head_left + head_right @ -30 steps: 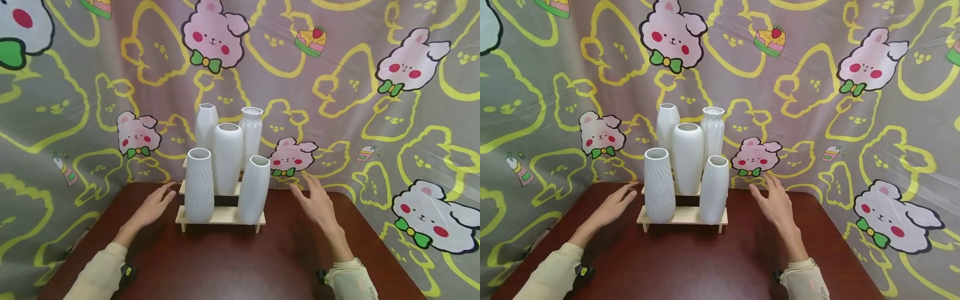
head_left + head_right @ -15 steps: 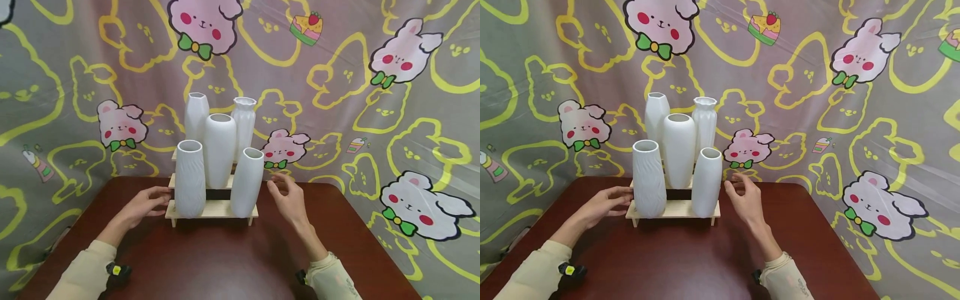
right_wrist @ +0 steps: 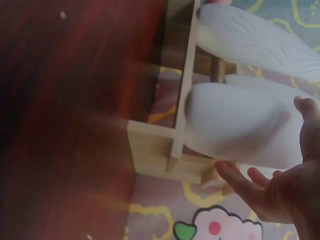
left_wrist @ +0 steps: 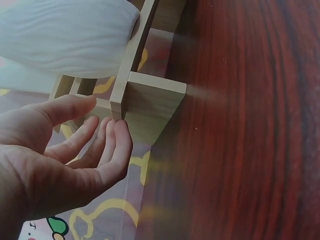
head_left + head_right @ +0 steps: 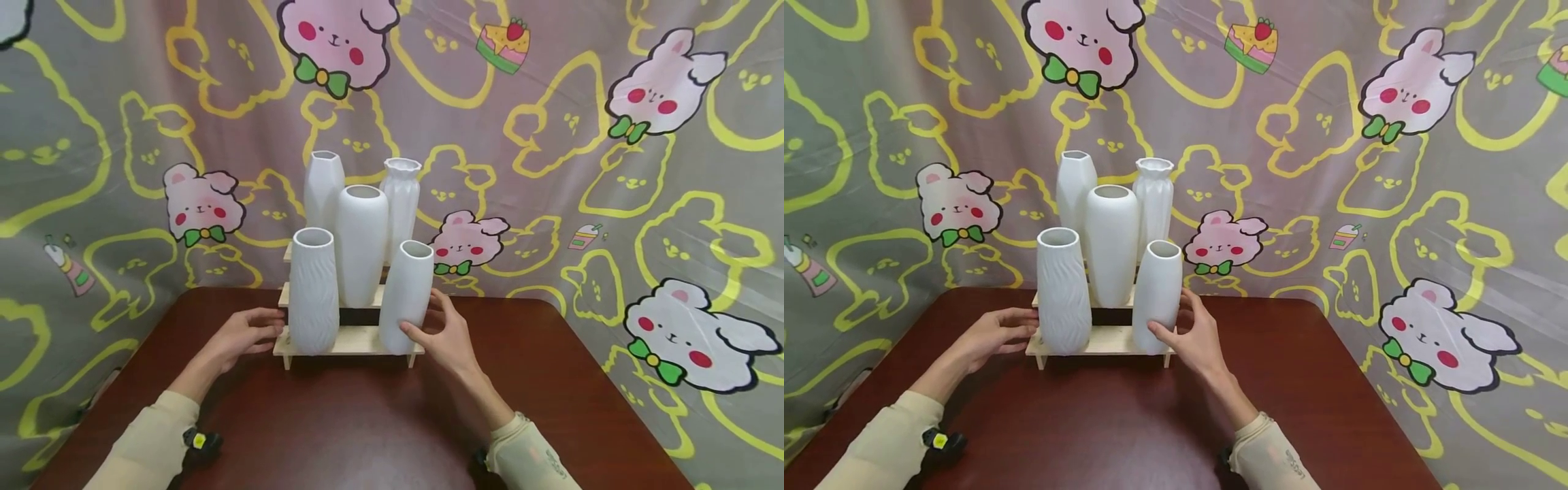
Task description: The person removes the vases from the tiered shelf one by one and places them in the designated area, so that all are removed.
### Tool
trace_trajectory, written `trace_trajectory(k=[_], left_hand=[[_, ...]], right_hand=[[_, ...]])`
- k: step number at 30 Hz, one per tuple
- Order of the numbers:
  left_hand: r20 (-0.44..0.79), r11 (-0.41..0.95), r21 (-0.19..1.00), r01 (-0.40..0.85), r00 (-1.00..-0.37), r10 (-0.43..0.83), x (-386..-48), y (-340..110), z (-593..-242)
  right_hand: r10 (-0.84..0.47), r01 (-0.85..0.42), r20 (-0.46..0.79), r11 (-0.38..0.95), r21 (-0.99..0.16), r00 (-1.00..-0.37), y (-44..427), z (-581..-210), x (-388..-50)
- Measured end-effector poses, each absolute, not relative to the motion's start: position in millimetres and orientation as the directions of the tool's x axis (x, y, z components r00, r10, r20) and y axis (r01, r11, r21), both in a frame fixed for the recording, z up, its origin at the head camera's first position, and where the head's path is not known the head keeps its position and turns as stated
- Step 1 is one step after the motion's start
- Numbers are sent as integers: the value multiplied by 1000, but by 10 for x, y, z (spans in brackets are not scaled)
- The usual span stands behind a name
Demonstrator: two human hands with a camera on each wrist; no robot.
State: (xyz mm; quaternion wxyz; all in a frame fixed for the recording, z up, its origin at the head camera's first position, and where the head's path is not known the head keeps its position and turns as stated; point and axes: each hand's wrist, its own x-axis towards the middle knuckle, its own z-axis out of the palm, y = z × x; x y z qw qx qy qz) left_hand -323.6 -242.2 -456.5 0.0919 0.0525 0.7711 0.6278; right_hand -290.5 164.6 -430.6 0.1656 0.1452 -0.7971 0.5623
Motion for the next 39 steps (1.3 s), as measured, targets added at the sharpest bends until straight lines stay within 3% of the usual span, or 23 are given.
trace_trajectory(k=[27,39], left_hand=[[-85,231,971,-59,-991,103,-3192,-2351,-4627],[-99,231,971,-69,-988,119,-3210,-2352,-4665]], right_hand=[[82,-502,529,224,-835,-844,1475,-4614,-2965],[124,-515,549,226,-827,-827,1486,-4422,-2843]])
